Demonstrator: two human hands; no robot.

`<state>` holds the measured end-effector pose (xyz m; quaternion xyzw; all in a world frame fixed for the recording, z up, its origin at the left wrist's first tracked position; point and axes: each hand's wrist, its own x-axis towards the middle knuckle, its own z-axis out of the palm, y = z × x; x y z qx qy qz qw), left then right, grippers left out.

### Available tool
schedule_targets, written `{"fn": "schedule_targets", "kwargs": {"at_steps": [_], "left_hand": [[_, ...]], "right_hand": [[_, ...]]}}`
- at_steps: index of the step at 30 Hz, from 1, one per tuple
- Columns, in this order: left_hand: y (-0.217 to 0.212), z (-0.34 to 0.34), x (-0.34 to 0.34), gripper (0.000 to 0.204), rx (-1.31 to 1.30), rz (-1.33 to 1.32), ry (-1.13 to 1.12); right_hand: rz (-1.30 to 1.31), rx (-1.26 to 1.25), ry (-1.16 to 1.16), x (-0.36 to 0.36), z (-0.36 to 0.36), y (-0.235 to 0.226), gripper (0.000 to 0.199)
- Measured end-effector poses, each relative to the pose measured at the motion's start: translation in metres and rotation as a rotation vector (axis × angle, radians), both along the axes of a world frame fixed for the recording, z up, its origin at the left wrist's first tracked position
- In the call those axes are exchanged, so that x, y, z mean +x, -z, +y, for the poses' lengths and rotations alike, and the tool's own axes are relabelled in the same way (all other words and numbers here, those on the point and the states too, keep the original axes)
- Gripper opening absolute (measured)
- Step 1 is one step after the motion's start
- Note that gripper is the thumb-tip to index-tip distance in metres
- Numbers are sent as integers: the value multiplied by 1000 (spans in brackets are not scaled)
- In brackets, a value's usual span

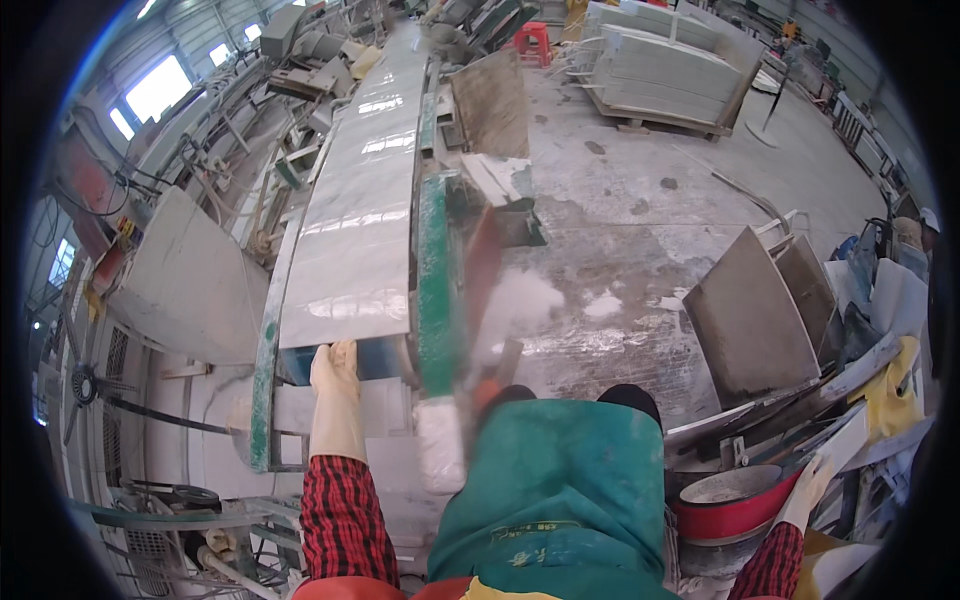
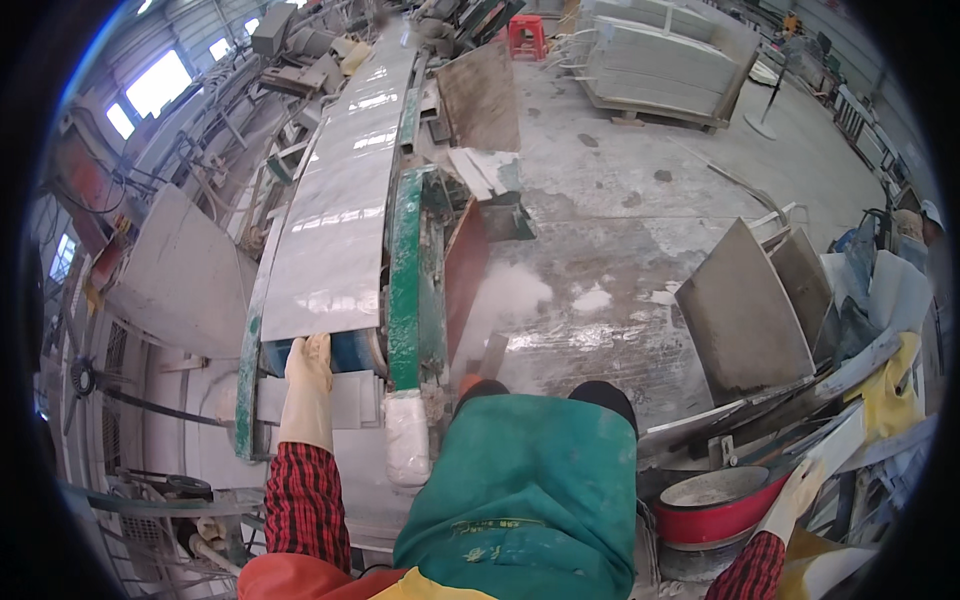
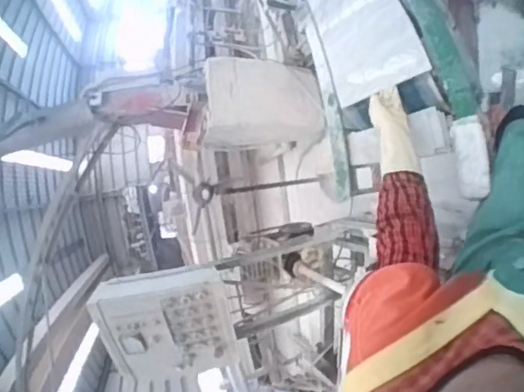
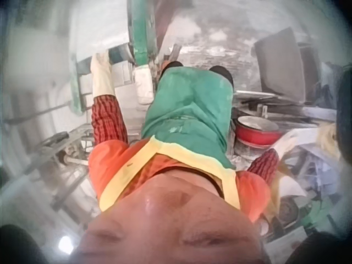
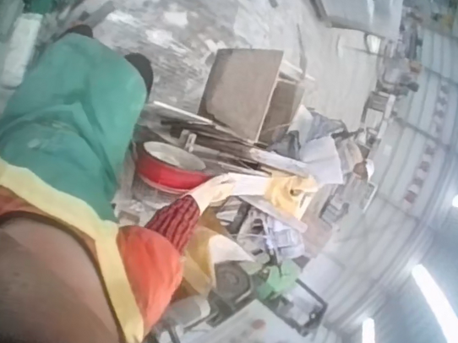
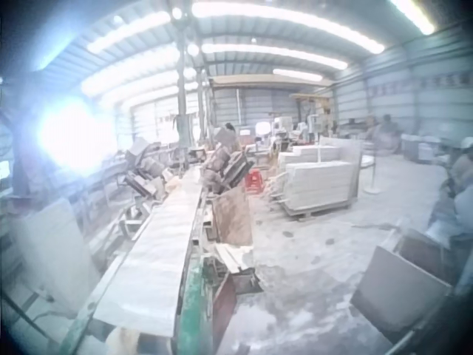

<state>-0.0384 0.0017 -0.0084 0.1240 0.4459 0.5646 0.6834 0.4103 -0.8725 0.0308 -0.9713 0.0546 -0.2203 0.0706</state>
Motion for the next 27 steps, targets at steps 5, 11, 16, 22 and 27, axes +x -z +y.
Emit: {"fn": "schedule_targets", "kwargs": {"at_steps": [5,11,16,22,27], "left_hand": [[-42,-38,22,42,160,318,-23],[-42,-52,66,45,825,634,409],[-52,-92,142,46,1447,1113,680],[-41,-107,160,53,1677,1395,664],[-38,-106,155,54,1592,1440,671]], "right_hand": [[-6,-155,99,-6,-8,13,42],[-121,-9,144,-11,2,5,35],[-200,-209,179,-25,20,0,36],[-198,-124,147,-33,29,-7,28],[-258,-202,-37,-33,35,-7,29]]}}
